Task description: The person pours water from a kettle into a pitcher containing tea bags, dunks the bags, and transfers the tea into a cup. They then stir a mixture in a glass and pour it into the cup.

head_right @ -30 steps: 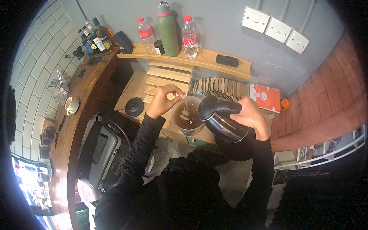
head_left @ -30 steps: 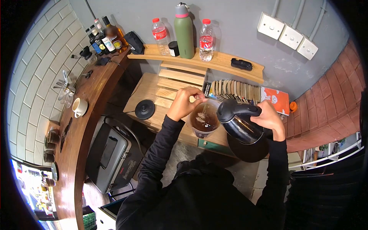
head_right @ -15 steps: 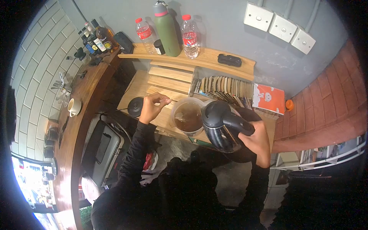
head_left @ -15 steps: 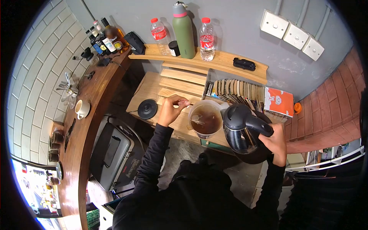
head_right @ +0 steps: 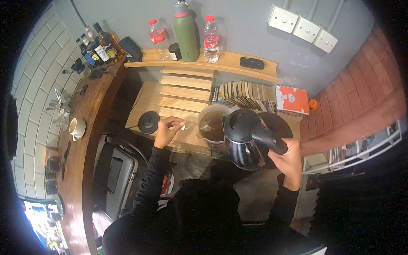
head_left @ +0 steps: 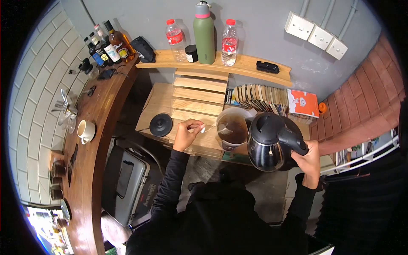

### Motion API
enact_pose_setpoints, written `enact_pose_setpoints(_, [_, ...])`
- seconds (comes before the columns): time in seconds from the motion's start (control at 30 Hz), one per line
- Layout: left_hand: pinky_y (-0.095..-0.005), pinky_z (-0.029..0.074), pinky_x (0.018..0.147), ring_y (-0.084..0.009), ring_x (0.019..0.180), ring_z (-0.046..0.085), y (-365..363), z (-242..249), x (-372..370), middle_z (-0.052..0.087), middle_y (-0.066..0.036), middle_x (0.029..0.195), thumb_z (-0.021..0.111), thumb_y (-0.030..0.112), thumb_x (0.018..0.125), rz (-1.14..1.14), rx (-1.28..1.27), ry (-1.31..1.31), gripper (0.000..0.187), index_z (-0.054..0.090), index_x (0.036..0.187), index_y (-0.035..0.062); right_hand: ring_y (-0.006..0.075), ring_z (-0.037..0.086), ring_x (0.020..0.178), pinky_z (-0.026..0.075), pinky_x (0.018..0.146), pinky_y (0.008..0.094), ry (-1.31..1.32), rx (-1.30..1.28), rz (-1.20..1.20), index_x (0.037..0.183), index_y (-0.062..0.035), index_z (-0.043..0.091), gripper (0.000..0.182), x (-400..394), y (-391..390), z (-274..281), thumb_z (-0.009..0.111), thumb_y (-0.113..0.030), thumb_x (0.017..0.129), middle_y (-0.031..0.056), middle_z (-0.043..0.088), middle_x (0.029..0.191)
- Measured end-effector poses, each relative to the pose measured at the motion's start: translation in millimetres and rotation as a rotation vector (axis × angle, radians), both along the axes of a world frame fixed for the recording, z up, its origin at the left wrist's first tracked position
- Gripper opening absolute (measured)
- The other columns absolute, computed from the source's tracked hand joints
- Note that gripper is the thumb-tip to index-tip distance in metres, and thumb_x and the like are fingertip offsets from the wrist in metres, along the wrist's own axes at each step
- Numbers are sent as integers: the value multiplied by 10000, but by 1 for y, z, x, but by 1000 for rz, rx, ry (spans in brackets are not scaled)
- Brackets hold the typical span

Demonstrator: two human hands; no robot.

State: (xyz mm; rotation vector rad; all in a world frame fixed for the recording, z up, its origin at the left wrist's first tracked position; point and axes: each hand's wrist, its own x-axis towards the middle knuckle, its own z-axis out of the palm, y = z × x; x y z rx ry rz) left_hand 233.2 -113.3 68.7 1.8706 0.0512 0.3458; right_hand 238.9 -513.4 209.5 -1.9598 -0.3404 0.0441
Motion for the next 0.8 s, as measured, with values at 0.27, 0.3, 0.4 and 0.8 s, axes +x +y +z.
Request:
enact_pose_setpoints(0.27, [-278, 516, 759, -134, 820, 663, 42, -32, -27, 709, -98, 839, 673, 189, 928, -109, 12, 172, 236, 686, 1009, -31, 5, 407, 601, 315, 513, 226, 80, 37, -205, 633, -10, 563, 108, -55, 58, 11, 616, 44, 710, -90, 479, 616])
enact_pose_setpoints(0.3, [-264, 515, 757, -117, 829, 654, 49, -38, -30, 705, -79, 861, 671, 160, 928, -144, -24, 128, 226, 673, 1046, -33, 5, 410, 599, 315, 514, 224, 83, 30, -226, 629, -12, 560, 117, -60, 65, 11, 618, 44, 714, -90, 482, 617])
enact_pose_setpoints(0.4, [-248, 511, 757, -98, 842, 642, 71, -59, -43, 698, -58, 906, 680, 116, 917, -188, -129, 138, 229, 652, 1085, -37, 7, 414, 590, 314, 513, 220, 105, 40, -242, 623, -15, 555, 131, -74, 93, 15, 619, 45, 721, -86, 486, 616])
enact_pose_setpoints(0.8, [-249, 483, 785, -88, 855, 608, 161, -84, -141, 683, -30, 930, 642, 111, 944, 46, -268, 229, 214, 658, 1104, -30, 16, 498, 629, 402, 548, 214, 198, 130, -9, 763, 31, 669, 61, -49, 238, -35, 641, 43, 710, -57, 589, 681])
